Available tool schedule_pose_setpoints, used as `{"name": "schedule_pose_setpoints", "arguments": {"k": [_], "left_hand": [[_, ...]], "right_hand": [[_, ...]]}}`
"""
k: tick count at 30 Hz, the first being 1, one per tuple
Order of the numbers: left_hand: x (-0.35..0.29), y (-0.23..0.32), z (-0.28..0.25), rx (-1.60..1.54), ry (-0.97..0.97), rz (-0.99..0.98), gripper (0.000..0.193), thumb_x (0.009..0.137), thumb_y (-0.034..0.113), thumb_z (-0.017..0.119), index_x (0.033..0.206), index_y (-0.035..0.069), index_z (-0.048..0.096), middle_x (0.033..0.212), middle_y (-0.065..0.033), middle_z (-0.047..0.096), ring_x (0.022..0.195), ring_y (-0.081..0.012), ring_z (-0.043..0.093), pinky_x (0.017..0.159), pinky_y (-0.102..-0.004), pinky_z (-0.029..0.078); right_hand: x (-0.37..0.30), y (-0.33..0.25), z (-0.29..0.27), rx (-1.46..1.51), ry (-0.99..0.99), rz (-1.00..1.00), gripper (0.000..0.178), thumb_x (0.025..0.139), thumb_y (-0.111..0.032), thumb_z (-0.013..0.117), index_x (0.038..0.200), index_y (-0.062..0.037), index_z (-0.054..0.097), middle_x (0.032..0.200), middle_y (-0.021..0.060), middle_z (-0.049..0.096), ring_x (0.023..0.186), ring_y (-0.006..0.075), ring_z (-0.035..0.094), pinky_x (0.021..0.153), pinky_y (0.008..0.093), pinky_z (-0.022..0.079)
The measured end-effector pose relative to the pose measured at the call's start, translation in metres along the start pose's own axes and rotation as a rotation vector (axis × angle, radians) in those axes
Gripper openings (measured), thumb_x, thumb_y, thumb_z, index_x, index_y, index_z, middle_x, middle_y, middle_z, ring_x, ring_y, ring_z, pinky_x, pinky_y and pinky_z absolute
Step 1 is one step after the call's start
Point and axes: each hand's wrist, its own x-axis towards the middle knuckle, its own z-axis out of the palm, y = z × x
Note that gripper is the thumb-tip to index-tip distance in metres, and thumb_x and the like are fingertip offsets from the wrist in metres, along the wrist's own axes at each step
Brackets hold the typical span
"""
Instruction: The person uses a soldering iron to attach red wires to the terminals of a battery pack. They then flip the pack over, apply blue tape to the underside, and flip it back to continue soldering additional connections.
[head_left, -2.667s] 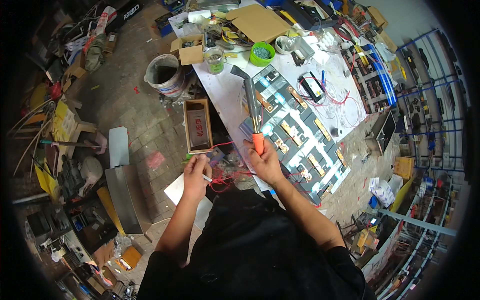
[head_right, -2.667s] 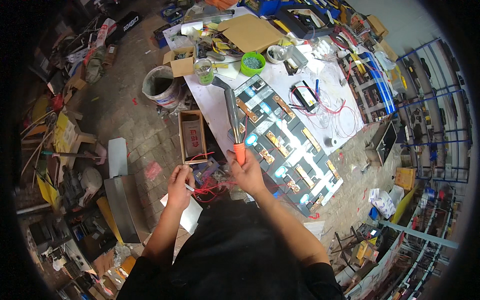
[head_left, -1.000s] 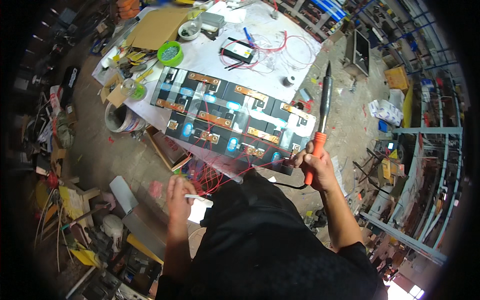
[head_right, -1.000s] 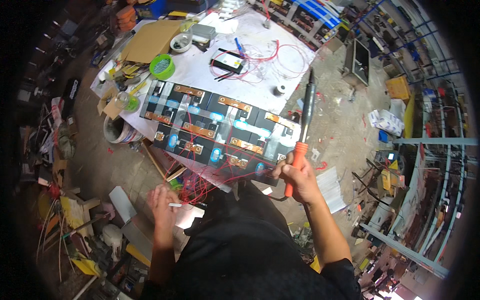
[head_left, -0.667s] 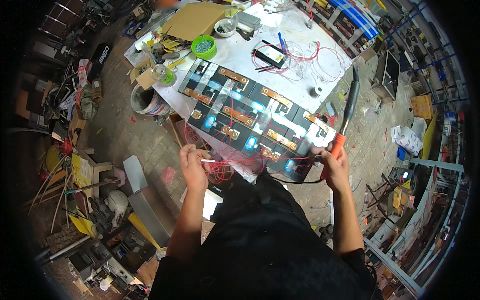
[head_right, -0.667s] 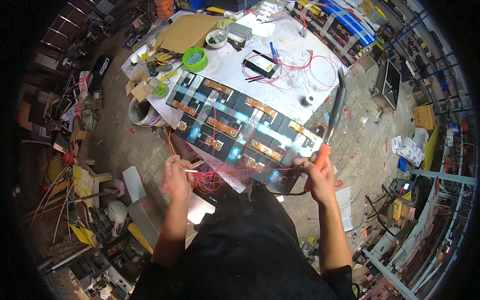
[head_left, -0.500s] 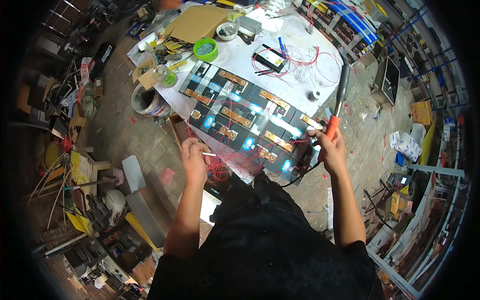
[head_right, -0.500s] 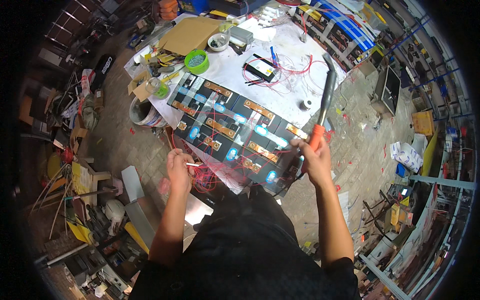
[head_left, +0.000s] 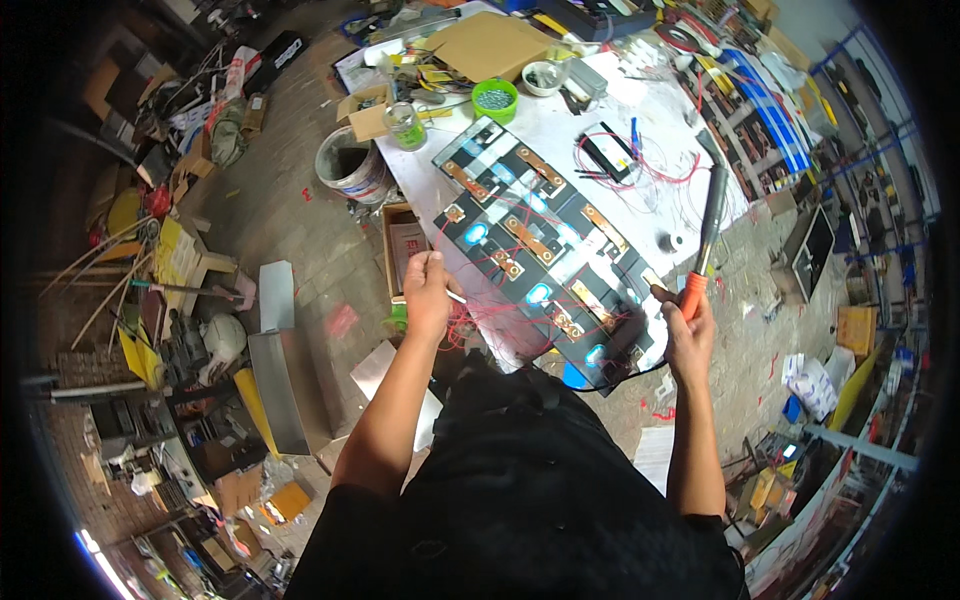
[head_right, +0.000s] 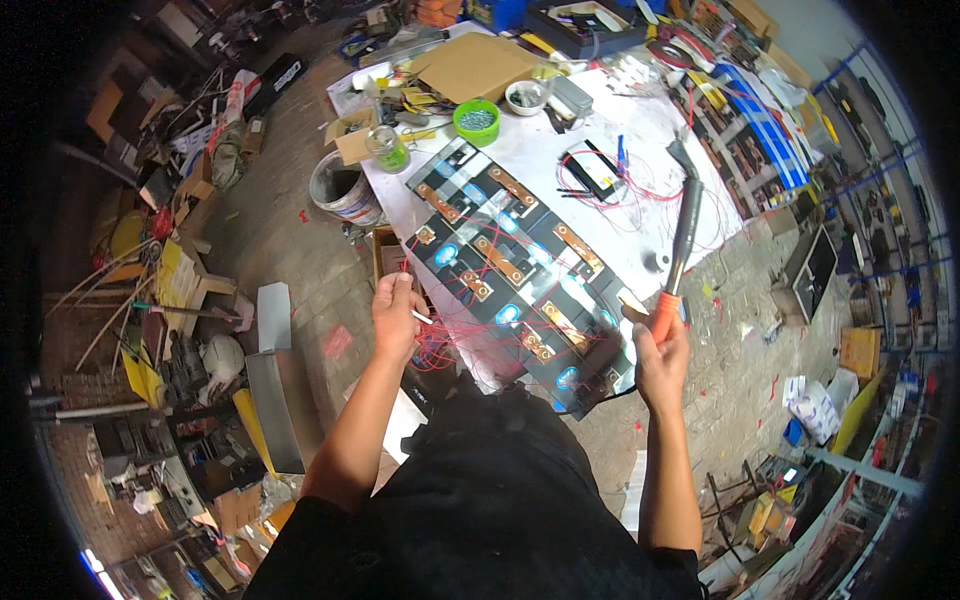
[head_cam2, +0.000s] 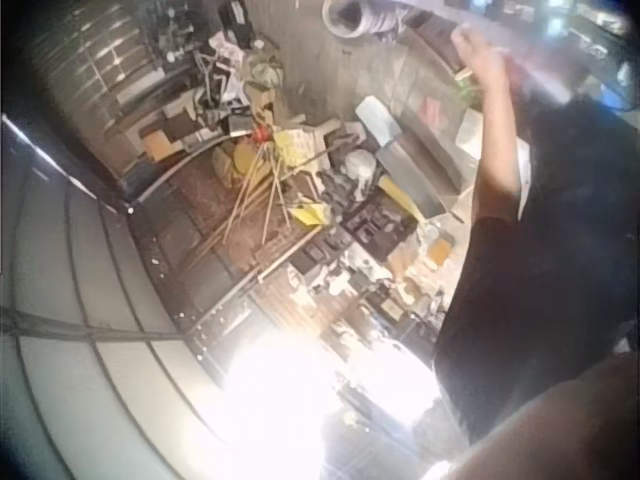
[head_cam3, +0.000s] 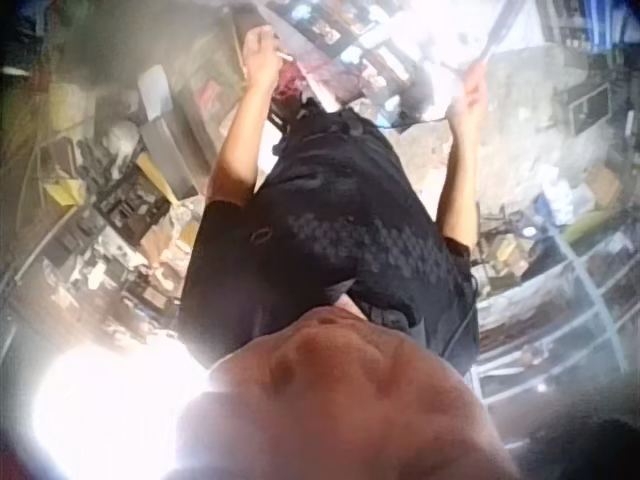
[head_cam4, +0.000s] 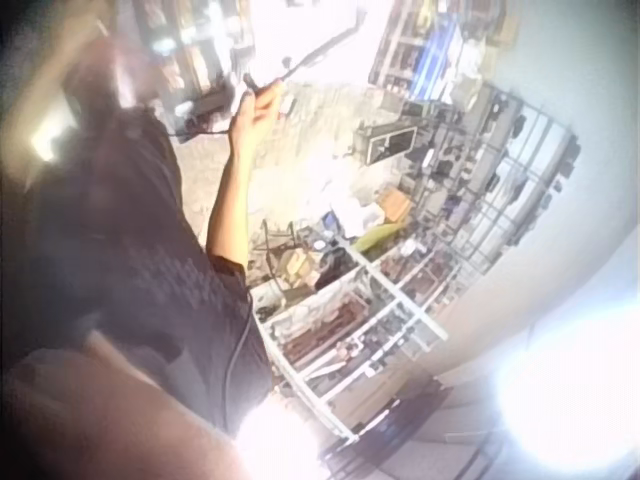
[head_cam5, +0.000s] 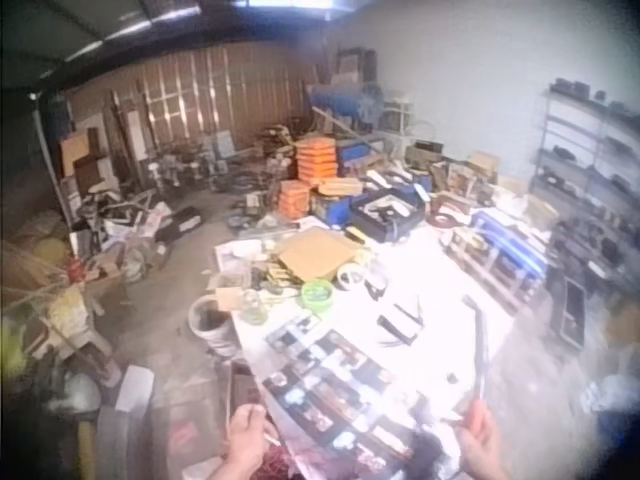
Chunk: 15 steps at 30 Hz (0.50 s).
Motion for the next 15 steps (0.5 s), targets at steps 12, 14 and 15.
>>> {"name": "schedule_pose_setpoints", "arguments": {"k": [12, 14, 15], "left_hand": [[0.033, -0.025, -0.004, -0.013, 0.093, 0.015, 0.019, 0.102, 0.017, 0.053, 0.112, 0.003, 0.059, 0.066, -0.0049, 0.059, 0.044, -0.0102, 0.045, 0.040, -0.0278, 0.034], [0.034, -0.020, 0.003, 0.031, 0.104, 0.038, 0.020, 0.103, 0.020, 0.058, 0.109, 0.002, 0.063, 0.065, -0.0018, 0.057, 0.046, -0.0091, 0.046, 0.042, -0.0277, 0.037], [0.032, -0.016, 0.005, 0.055, 0.114, 0.043, 0.021, 0.103, 0.021, 0.060, 0.107, 0.001, 0.065, 0.065, -0.0002, 0.056, 0.047, -0.0085, 0.047, 0.043, -0.0277, 0.038]], "right_hand": [[-0.027, -0.102, 0.044, -0.113, -0.285, 0.160, 0.014, 0.099, -0.011, 0.070, 0.104, -0.0045, 0.059, 0.077, -0.0057, 0.053, 0.063, 0.0025, 0.045, 0.054, 0.0209, 0.036], [-0.030, -0.098, 0.055, -0.151, -0.309, 0.105, 0.014, 0.099, -0.013, 0.070, 0.102, -0.0038, 0.060, 0.078, -0.0070, 0.051, 0.067, 0.0023, 0.043, 0.058, 0.0210, 0.036], [-0.030, -0.099, 0.058, -0.142, -0.345, 0.163, 0.016, 0.101, -0.016, 0.069, 0.101, -0.0031, 0.060, 0.079, -0.0069, 0.052, 0.070, 0.0025, 0.043, 0.060, 0.0213, 0.036]]}}
